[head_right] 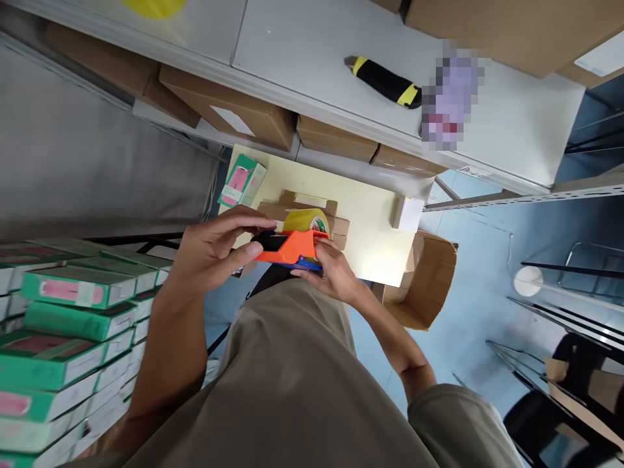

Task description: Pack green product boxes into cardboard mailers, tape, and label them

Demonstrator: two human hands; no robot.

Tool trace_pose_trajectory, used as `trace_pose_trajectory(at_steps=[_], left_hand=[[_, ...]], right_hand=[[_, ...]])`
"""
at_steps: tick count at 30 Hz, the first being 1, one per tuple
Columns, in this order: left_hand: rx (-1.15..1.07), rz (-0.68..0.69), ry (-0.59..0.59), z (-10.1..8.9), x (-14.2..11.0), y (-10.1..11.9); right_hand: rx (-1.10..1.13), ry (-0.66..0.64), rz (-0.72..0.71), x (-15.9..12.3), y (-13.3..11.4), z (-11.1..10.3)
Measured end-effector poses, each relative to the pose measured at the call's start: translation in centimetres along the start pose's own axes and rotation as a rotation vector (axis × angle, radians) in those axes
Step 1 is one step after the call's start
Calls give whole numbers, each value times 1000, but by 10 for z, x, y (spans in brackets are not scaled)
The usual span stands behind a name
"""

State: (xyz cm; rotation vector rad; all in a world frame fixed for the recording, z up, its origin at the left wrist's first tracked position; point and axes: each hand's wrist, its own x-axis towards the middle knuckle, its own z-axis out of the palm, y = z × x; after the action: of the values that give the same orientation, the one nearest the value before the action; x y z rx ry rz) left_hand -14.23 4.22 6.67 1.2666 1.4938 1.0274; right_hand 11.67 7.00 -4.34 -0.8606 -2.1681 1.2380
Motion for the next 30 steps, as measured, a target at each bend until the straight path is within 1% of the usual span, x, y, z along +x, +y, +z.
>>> trace_pose_trajectory(at_steps=[3,6,11,13,14,16,20,24,27,30], left_hand=[[7,56,-42,-4,5,1],[46,125,-93,-13,11,2],[100,333,-182,-28,15,5],[113,385,-213,-32,15,6],[110,391,-223,-33,14,7],[92,360,-231,-36,12,7],[30,198,-211,-41,8,6],[-24,81,-205,-48,5,-1],[-39,-4,-203,-50,6,-21],[-61,-78,-173,-49,8,-57]], right_hand=[[-76,-38,-23,-2,1,-6],[-138,-57,-35,-4,-2,-13],[-197,-88,-82,-7,-8,-21],[-215,-107,-81,-7,-9,-21],[-225,-112,-81,-8,-10,-21],[-243,-114,-85,-8,-13,-20],[-272,-137,-89,-6,-21,-18],[-301,-153,-56,-1,-33,-15],[-286,-131,-4,3,-42,-8],[-230,-105,138,7,-47,3]])
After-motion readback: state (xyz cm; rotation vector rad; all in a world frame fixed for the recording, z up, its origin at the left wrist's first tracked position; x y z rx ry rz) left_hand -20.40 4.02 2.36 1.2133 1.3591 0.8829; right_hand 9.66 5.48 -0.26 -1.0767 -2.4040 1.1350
